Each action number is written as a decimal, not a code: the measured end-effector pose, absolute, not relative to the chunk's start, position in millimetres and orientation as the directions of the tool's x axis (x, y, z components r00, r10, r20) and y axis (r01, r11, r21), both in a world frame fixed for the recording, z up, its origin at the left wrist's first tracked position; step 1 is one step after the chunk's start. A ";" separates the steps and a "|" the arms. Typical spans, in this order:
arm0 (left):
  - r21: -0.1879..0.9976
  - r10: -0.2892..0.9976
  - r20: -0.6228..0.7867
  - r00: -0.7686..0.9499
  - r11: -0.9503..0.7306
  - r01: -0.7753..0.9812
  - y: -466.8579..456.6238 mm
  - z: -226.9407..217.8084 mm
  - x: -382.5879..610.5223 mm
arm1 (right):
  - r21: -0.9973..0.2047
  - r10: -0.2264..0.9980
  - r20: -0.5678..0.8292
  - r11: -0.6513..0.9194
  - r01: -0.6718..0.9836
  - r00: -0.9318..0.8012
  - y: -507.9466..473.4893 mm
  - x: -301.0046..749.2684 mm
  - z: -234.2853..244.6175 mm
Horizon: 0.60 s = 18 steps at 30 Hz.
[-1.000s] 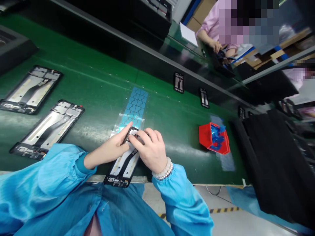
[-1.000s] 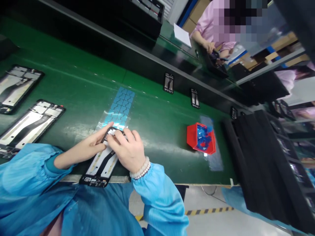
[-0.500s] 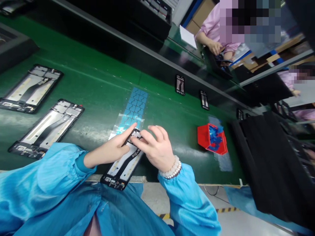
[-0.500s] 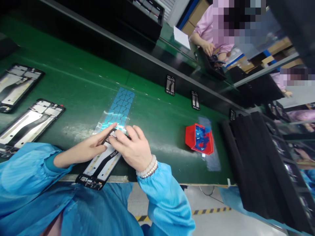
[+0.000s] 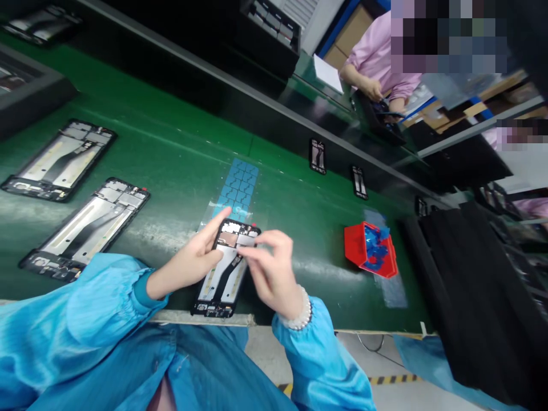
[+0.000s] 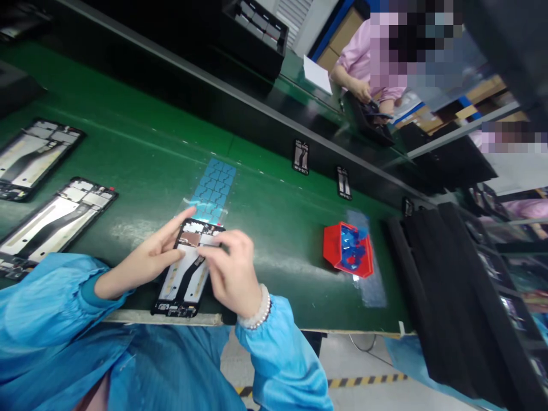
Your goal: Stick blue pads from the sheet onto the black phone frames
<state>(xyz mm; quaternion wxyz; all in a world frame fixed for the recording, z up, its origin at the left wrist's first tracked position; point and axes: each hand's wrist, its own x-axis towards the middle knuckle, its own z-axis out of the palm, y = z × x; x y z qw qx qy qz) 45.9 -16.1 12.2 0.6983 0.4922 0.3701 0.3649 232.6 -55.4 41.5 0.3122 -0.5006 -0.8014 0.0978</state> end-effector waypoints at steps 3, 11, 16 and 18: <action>0.940 0.913 -0.148 0.379 0.249 -0.232 -14.1 16.5 43.4 | -0.801 0.982 0.101 0.175 0.572 -0.159 -59.1 238.1 39.5; 0.989 0.953 -0.034 0.302 0.076 -0.129 -12.2 1.1 40.5 | -0.771 0.943 -0.314 -0.320 0.550 0.109 81.4 271.0 44.9; 0.932 0.922 -0.099 0.375 -0.046 0.360 -18.1 -26.5 34.9 | -0.579 0.899 -0.172 -0.424 0.697 0.403 216.3 305.1 44.4; 0.872 0.917 -0.064 0.393 -0.141 0.470 -21.6 -34.3 32.3 | -0.488 0.884 -0.064 -0.432 0.758 0.463 237.9 315.3 37.1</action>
